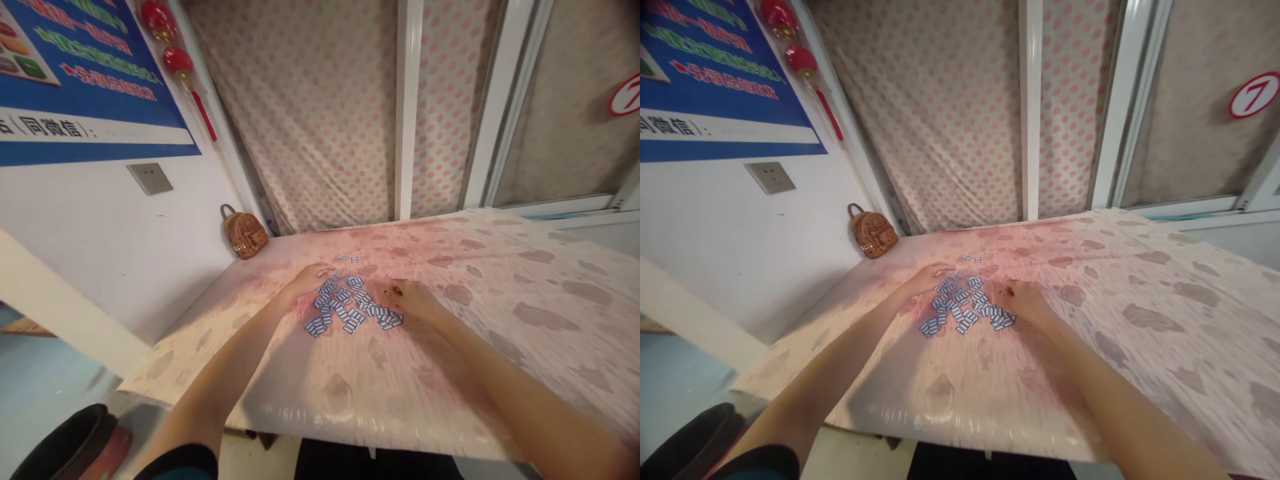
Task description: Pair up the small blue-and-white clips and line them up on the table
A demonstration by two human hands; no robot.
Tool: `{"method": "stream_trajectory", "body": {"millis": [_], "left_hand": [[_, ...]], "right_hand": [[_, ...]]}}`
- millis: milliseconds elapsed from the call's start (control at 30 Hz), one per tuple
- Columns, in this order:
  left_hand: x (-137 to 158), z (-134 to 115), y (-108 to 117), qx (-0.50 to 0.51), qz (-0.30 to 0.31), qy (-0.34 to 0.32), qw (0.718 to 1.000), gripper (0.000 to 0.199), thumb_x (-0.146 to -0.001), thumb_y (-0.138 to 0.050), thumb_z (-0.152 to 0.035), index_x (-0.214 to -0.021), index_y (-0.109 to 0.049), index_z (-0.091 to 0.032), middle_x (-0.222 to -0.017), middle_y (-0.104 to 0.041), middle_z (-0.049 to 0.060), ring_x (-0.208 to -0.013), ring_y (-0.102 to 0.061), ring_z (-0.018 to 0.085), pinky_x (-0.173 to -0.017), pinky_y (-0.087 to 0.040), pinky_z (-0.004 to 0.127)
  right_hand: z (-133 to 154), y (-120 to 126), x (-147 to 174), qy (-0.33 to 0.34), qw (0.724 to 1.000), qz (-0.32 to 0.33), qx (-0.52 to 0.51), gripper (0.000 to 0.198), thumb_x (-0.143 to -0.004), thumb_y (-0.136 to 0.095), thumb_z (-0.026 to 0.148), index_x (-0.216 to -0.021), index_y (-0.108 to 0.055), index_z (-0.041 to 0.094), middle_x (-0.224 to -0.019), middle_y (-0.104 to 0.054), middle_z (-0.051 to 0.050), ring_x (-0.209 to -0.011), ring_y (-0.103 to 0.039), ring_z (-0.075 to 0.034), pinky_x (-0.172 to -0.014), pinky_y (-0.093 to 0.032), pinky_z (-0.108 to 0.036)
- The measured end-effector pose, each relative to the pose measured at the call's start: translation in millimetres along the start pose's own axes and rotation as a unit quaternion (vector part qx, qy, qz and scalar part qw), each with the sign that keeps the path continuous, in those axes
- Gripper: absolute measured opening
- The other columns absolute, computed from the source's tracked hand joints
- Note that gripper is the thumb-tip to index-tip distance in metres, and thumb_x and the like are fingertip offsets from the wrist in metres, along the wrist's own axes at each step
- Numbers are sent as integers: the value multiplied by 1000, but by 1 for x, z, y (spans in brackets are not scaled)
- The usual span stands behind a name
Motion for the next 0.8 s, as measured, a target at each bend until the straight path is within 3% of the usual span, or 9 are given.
{"method": "stream_trajectory", "body": {"millis": [167,300,433,533,800], "left_hand": [[-43,11,-2,-46,-37,110,992,33,-91,-51,-20,-116,-71,-17,-129,-68,8,-122,-60,20,-107,-42,28],[-95,10,-26,-46,-49,174,982,33,-87,-63,-38,-108,-73,-15,-116,-73,12,-115,-64,26,-98,-49,31],[-130,7,-44,-52,-52,244,967,56,-70,-79,-53,-106,-71,-11,-111,-72,19,-114,-63,36,-91,-51,37],[-142,4,-49,-47,-36,266,962,64,-63,-85,-53,-105,-70,-9,-109,-72,23,-109,-66,38,-86,-53,39],[-150,4,-46,-22,9,259,966,43,-59,-90,-39,-83,-72,-10,-88,-75,16,-94,-71,34,-79,-55,34]], "right_hand": [[-2,-2,0,4,1000,-16,-2,22,-87,-49,20,-67,-57,18,-64,-63,-4,-60,-54,-13,-56,-28,-23],[-2,-3,1,4,1000,-17,-4,21,-86,-49,20,-66,-55,19,-64,-62,-3,-60,-53,-13,-55,-28,-24],[-1,-1,2,-10,1000,5,-5,18,-87,-49,20,-70,-57,19,-65,-62,-2,-60,-54,-13,-55,-28,-23],[1,-1,3,-9,1000,7,0,16,-85,-49,19,-72,-58,19,-67,-62,-3,-62,-54,-14,-55,-27,-24],[-2,-9,6,22,999,-7,-24,20,-87,-48,24,-68,-54,20,-60,-58,0,-55,-47,-12,-54,-24,-26]]}}
Point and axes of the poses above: each hand's wrist, its own x-axis away from the middle knuckle, its own y-axis out of the back of the hand, z = x × y, the point moved 1 cm from there along -x, towards the middle knuckle
